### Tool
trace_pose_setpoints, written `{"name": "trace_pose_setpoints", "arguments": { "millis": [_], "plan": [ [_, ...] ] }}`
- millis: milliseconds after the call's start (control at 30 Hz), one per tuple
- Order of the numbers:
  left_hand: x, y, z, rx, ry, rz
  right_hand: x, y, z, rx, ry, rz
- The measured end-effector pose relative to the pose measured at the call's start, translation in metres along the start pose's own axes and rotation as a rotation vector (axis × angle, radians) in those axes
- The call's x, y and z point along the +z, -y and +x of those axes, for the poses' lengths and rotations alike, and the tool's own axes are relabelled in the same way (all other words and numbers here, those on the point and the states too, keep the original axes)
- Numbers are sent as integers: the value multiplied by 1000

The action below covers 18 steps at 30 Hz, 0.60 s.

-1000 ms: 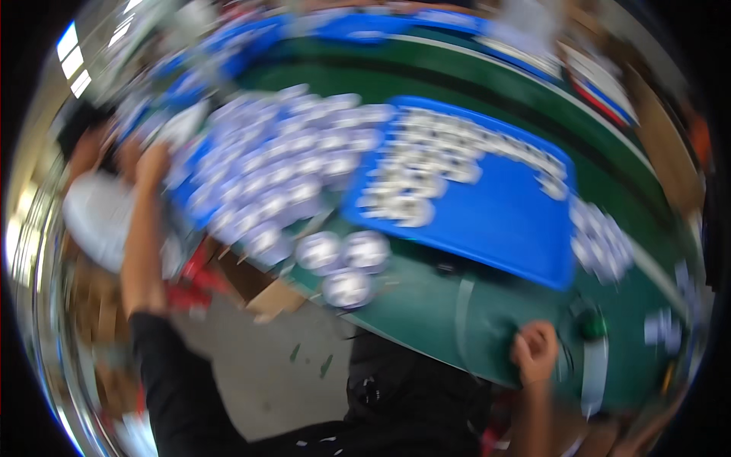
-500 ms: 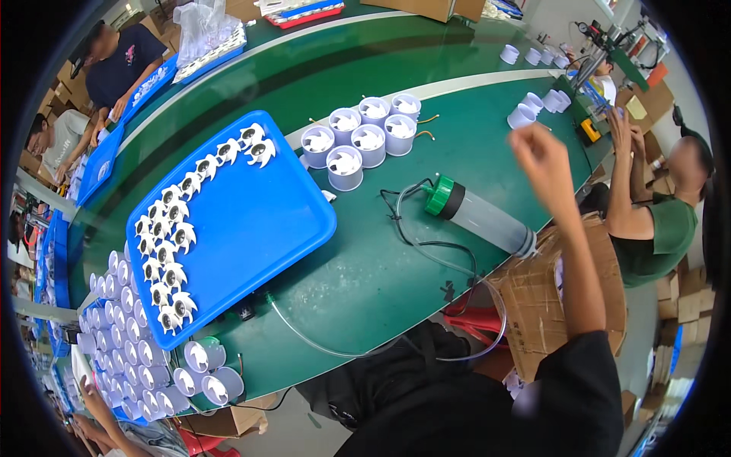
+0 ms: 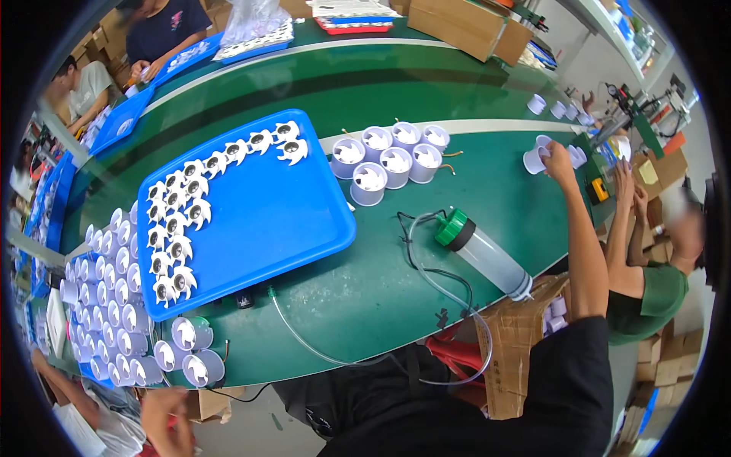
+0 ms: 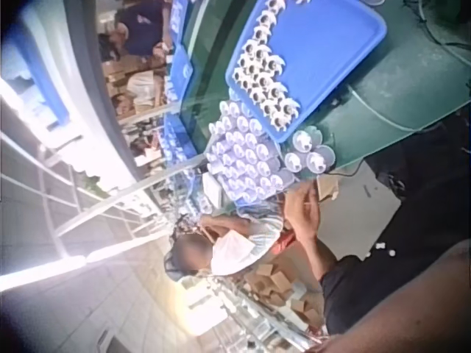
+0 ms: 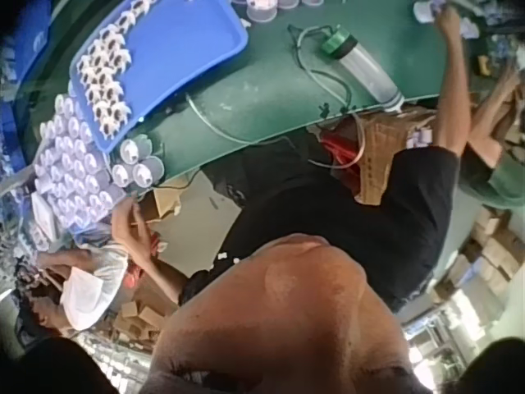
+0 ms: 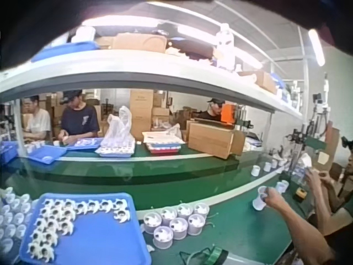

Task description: Assembling the internal components and housing of electronic cooling fans on a production line.

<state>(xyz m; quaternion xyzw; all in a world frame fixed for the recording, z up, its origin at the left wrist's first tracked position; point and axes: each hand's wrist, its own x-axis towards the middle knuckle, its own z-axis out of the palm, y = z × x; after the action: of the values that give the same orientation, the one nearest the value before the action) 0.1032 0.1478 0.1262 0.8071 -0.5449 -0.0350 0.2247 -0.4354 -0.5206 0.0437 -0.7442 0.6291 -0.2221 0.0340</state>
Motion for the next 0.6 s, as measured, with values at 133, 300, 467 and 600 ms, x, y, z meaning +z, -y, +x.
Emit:
{"name": "trace_pose_setpoints", "arguments": {
  "millis": [133, 300, 467, 600],
  "plan": [
    [37, -41, -2, 110, 49, -313, -49, 163, -84, -345, 115, 291],
    [110, -69, 32, 68, -97, -464, -65, 294, -211, -1029, 562, 394],
    [164, -104, 80, 227, -127, -545, -19, 352, -278, -1637, 393, 24],
    [183, -90, 82, 131, -144, -574, -6, 355, -276, -1560, 384, 84]
  ]
}}
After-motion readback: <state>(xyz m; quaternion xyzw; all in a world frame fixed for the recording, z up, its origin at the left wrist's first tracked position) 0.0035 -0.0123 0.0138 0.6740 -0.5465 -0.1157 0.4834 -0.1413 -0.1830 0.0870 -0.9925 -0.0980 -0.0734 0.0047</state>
